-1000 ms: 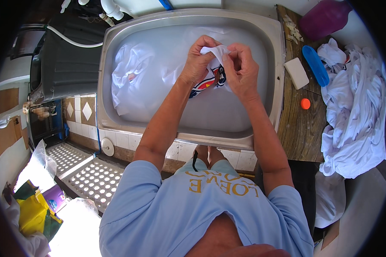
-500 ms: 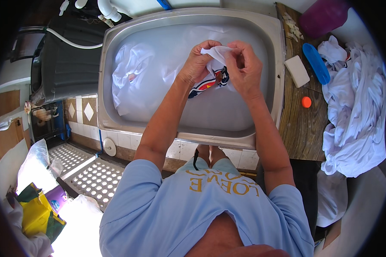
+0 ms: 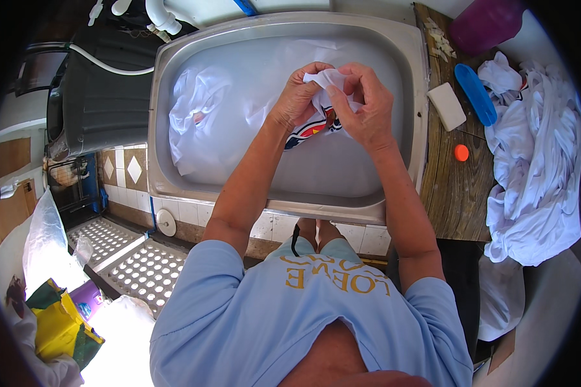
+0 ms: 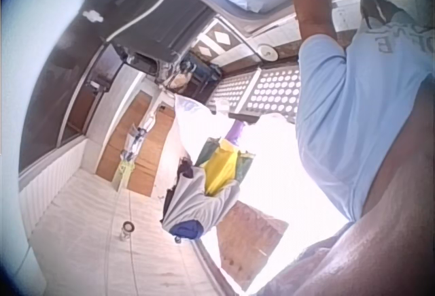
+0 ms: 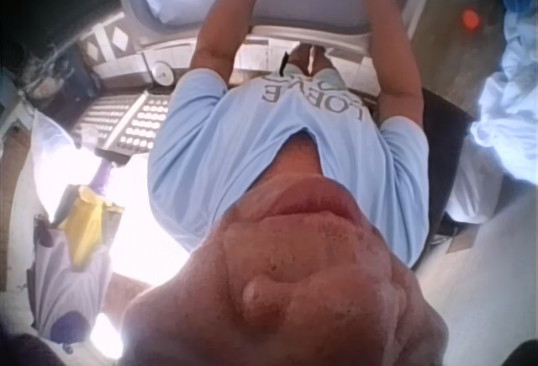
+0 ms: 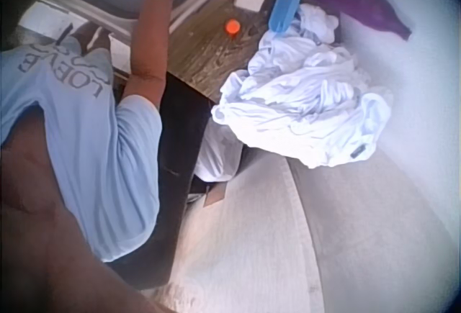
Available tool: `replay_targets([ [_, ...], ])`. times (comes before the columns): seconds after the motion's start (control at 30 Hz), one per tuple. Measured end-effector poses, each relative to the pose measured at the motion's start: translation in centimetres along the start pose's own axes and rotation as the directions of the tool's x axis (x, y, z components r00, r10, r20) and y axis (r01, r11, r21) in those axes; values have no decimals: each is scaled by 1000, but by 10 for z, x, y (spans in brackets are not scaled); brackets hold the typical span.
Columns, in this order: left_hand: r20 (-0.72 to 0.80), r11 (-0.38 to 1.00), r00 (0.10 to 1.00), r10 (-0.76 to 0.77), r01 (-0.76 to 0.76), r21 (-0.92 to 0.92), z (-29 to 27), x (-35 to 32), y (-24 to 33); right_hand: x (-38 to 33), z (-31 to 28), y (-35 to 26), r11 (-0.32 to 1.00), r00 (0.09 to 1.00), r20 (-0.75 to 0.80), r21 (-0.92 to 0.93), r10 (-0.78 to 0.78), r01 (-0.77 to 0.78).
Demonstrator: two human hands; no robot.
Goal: The person washes a white shirt by hand in a sink, using a bar of soap and a brush to scrub specific spots before rinsing it in the soapy water.
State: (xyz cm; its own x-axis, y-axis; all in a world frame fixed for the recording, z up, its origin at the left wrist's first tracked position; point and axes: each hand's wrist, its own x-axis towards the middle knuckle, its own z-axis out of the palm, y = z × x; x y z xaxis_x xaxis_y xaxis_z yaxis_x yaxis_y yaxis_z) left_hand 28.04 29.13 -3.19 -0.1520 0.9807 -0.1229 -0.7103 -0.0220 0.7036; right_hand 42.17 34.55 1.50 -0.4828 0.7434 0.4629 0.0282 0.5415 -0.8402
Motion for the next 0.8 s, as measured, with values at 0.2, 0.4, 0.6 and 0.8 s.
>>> replay_targets([
  [0.2, 11, 999, 999, 35, -35, 25, 0, -1, 1, 0, 0, -4, 999, 1000, 24, -37, -10, 11],
  [0.4, -16, 997, 999, 42, -41, 68, 3, -1, 6, 0, 0, 5, 997, 999, 13, -56, -50, 50],
  [0.6, -65, 914, 998, 21, 7, 405, 2, -6, 31, 7, -13, 30, 931, 962, 105, 245, 252, -270],
  [0.8, -96, 991, 995, -17, 30, 130, 6, -7, 30, 15, -18, 35, 589, 852, 315, 620, 419, -519],
])
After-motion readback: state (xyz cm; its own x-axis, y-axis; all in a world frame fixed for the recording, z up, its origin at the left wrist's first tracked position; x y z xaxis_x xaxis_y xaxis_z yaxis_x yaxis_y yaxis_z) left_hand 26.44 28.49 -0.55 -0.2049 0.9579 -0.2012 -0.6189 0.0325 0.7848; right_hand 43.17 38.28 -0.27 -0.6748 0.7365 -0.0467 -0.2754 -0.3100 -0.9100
